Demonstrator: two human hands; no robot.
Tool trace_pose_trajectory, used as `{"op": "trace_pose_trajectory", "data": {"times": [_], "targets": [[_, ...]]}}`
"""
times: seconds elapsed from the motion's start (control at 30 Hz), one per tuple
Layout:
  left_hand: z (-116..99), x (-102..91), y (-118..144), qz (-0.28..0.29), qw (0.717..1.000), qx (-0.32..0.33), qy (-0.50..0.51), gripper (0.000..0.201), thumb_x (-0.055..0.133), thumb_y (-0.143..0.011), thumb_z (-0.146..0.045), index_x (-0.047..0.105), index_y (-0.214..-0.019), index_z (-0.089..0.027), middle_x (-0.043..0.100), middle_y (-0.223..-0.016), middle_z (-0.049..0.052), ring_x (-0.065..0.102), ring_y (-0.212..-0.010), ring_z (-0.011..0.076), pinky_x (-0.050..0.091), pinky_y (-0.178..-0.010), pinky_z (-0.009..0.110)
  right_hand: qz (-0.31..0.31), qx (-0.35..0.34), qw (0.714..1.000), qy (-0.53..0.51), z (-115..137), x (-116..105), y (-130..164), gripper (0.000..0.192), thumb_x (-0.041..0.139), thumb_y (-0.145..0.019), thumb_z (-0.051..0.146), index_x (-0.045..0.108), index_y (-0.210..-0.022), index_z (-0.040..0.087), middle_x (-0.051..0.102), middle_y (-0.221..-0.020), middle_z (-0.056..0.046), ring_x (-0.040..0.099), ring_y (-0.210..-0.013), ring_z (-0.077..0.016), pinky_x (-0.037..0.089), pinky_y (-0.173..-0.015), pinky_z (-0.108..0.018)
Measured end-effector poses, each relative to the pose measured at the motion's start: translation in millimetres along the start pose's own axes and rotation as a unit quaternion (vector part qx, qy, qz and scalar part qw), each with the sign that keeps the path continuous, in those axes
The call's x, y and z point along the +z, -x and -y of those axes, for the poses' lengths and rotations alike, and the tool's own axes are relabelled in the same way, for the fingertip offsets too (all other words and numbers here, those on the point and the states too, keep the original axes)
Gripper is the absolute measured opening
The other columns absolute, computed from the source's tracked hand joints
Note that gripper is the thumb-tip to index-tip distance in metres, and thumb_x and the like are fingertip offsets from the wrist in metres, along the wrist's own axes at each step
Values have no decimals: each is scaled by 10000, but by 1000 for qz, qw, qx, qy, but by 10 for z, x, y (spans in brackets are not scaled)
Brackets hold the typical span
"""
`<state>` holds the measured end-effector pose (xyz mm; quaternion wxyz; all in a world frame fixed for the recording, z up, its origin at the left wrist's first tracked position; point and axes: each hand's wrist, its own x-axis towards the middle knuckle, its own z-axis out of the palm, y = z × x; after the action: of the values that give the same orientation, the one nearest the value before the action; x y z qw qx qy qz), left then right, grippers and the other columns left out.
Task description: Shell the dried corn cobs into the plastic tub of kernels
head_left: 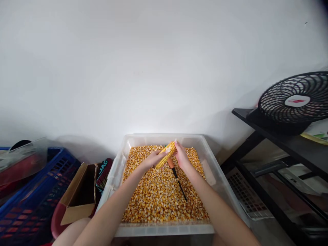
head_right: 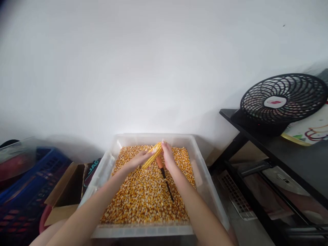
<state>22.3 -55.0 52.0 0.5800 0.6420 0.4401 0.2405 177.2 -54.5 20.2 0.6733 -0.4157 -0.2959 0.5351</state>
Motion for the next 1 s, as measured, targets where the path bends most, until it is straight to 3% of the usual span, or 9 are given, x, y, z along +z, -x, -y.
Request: {"op": "trace_pose_trajectory", "data": {"times": [0.13, 0.23, 0.3, 0.4, 0.5, 0.63, 0.8, 1.0], "targets": [[65, 156, -27, -74, 990, 84, -86, 513, 469, -775, -582, 669, -927, -134, 676, -849, 71, 605, -841, 265, 455, -779, 354, 31, 28, 997, -58, 52, 69, 42, 378, 642, -652, 555, 593, -778, 202, 609, -717, 13, 572, -709, -155, 456, -630, -262], [65, 187, -8, -107, 976, 185, -44, 433, 566, -765, -472, 625, -1082, -184, 654, -1067, 80, 568, -1030, 275, 379, -950, 374, 49, 62, 991, -107, 163, 117, 82, 381, 635, -657, 567, 559, -767, 211, 614, -687, 6, 591, -690, -176, 470, -648, -299], [41, 211, 19, -104, 971, 215, -5, 440, 635, -733, -405, 606, -1125, -206, 628, -1136, 78, 550, -1076, 270, 337, -1001, 374, 54, 65, 989, -118, 230, 126, 100, 382, 624, -666, 574, 542, -765, 214, 618, -668, 0, 597, -668, -187, 476, -645, -320], [6, 281, 39, -47, 978, 192, 64, 444, 642, -739, -371, 594, -1149, -208, 583, -1218, 66, 512, -1138, 258, 289, -1044, 365, 39, 50, 991, -115, 254, 122, 115, 379, 610, -672, 579, 524, -740, 216, 603, -628, 4, 593, -636, -187, 480, -636, -326], [12, 363, 25, -35, 979, 158, 121, 455, 606, -769, -371, 570, -1185, -190, 560, -1250, 65, 474, -1181, 252, 274, -1055, 361, 22, 31, 995, -90, 189, 126, 123, 368, 607, -671, 568, 524, -717, 212, 593, -630, 7, 589, -641, -181, 480, -631, -312], [57, 384, -2, -39, 980, 164, 108, 511, 593, -757, -281, 519, -1256, -198, 499, -1323, 49, 421, -1229, 258, 239, -1076, 365, 8, 18, 998, -53, 111, 139, 120, 333, 594, -689, 537, 535, -717, 210, 597, -657, 11, 586, -654, -170, 476, -640, -296], [60, 297, -9, -2, 981, 159, 107, 535, 519, -666, -137, 582, -1196, -188, 513, -1311, 27, 396, -1248, 263, 205, -1092, 369, -1, 26, 997, -69, 145, 126, 106, 340, 583, -688, 540, 525, -700, 205, 594, -608, 8, 584, -602, -173, 473, -612, -307], [19, 342, -4, -11, 977, 150, 148, 386, 558, -759, -280, 617, -1134, -207, 583, -1225, 35, 431, -1219, 264, 251, -1067, 383, 2, -4, 1000, -27, 141, 134, 123, 345, 594, -681, 547, 532, -699, 209, 587, -633, 11, 586, -658, -175, 475, -638, -299]]}}
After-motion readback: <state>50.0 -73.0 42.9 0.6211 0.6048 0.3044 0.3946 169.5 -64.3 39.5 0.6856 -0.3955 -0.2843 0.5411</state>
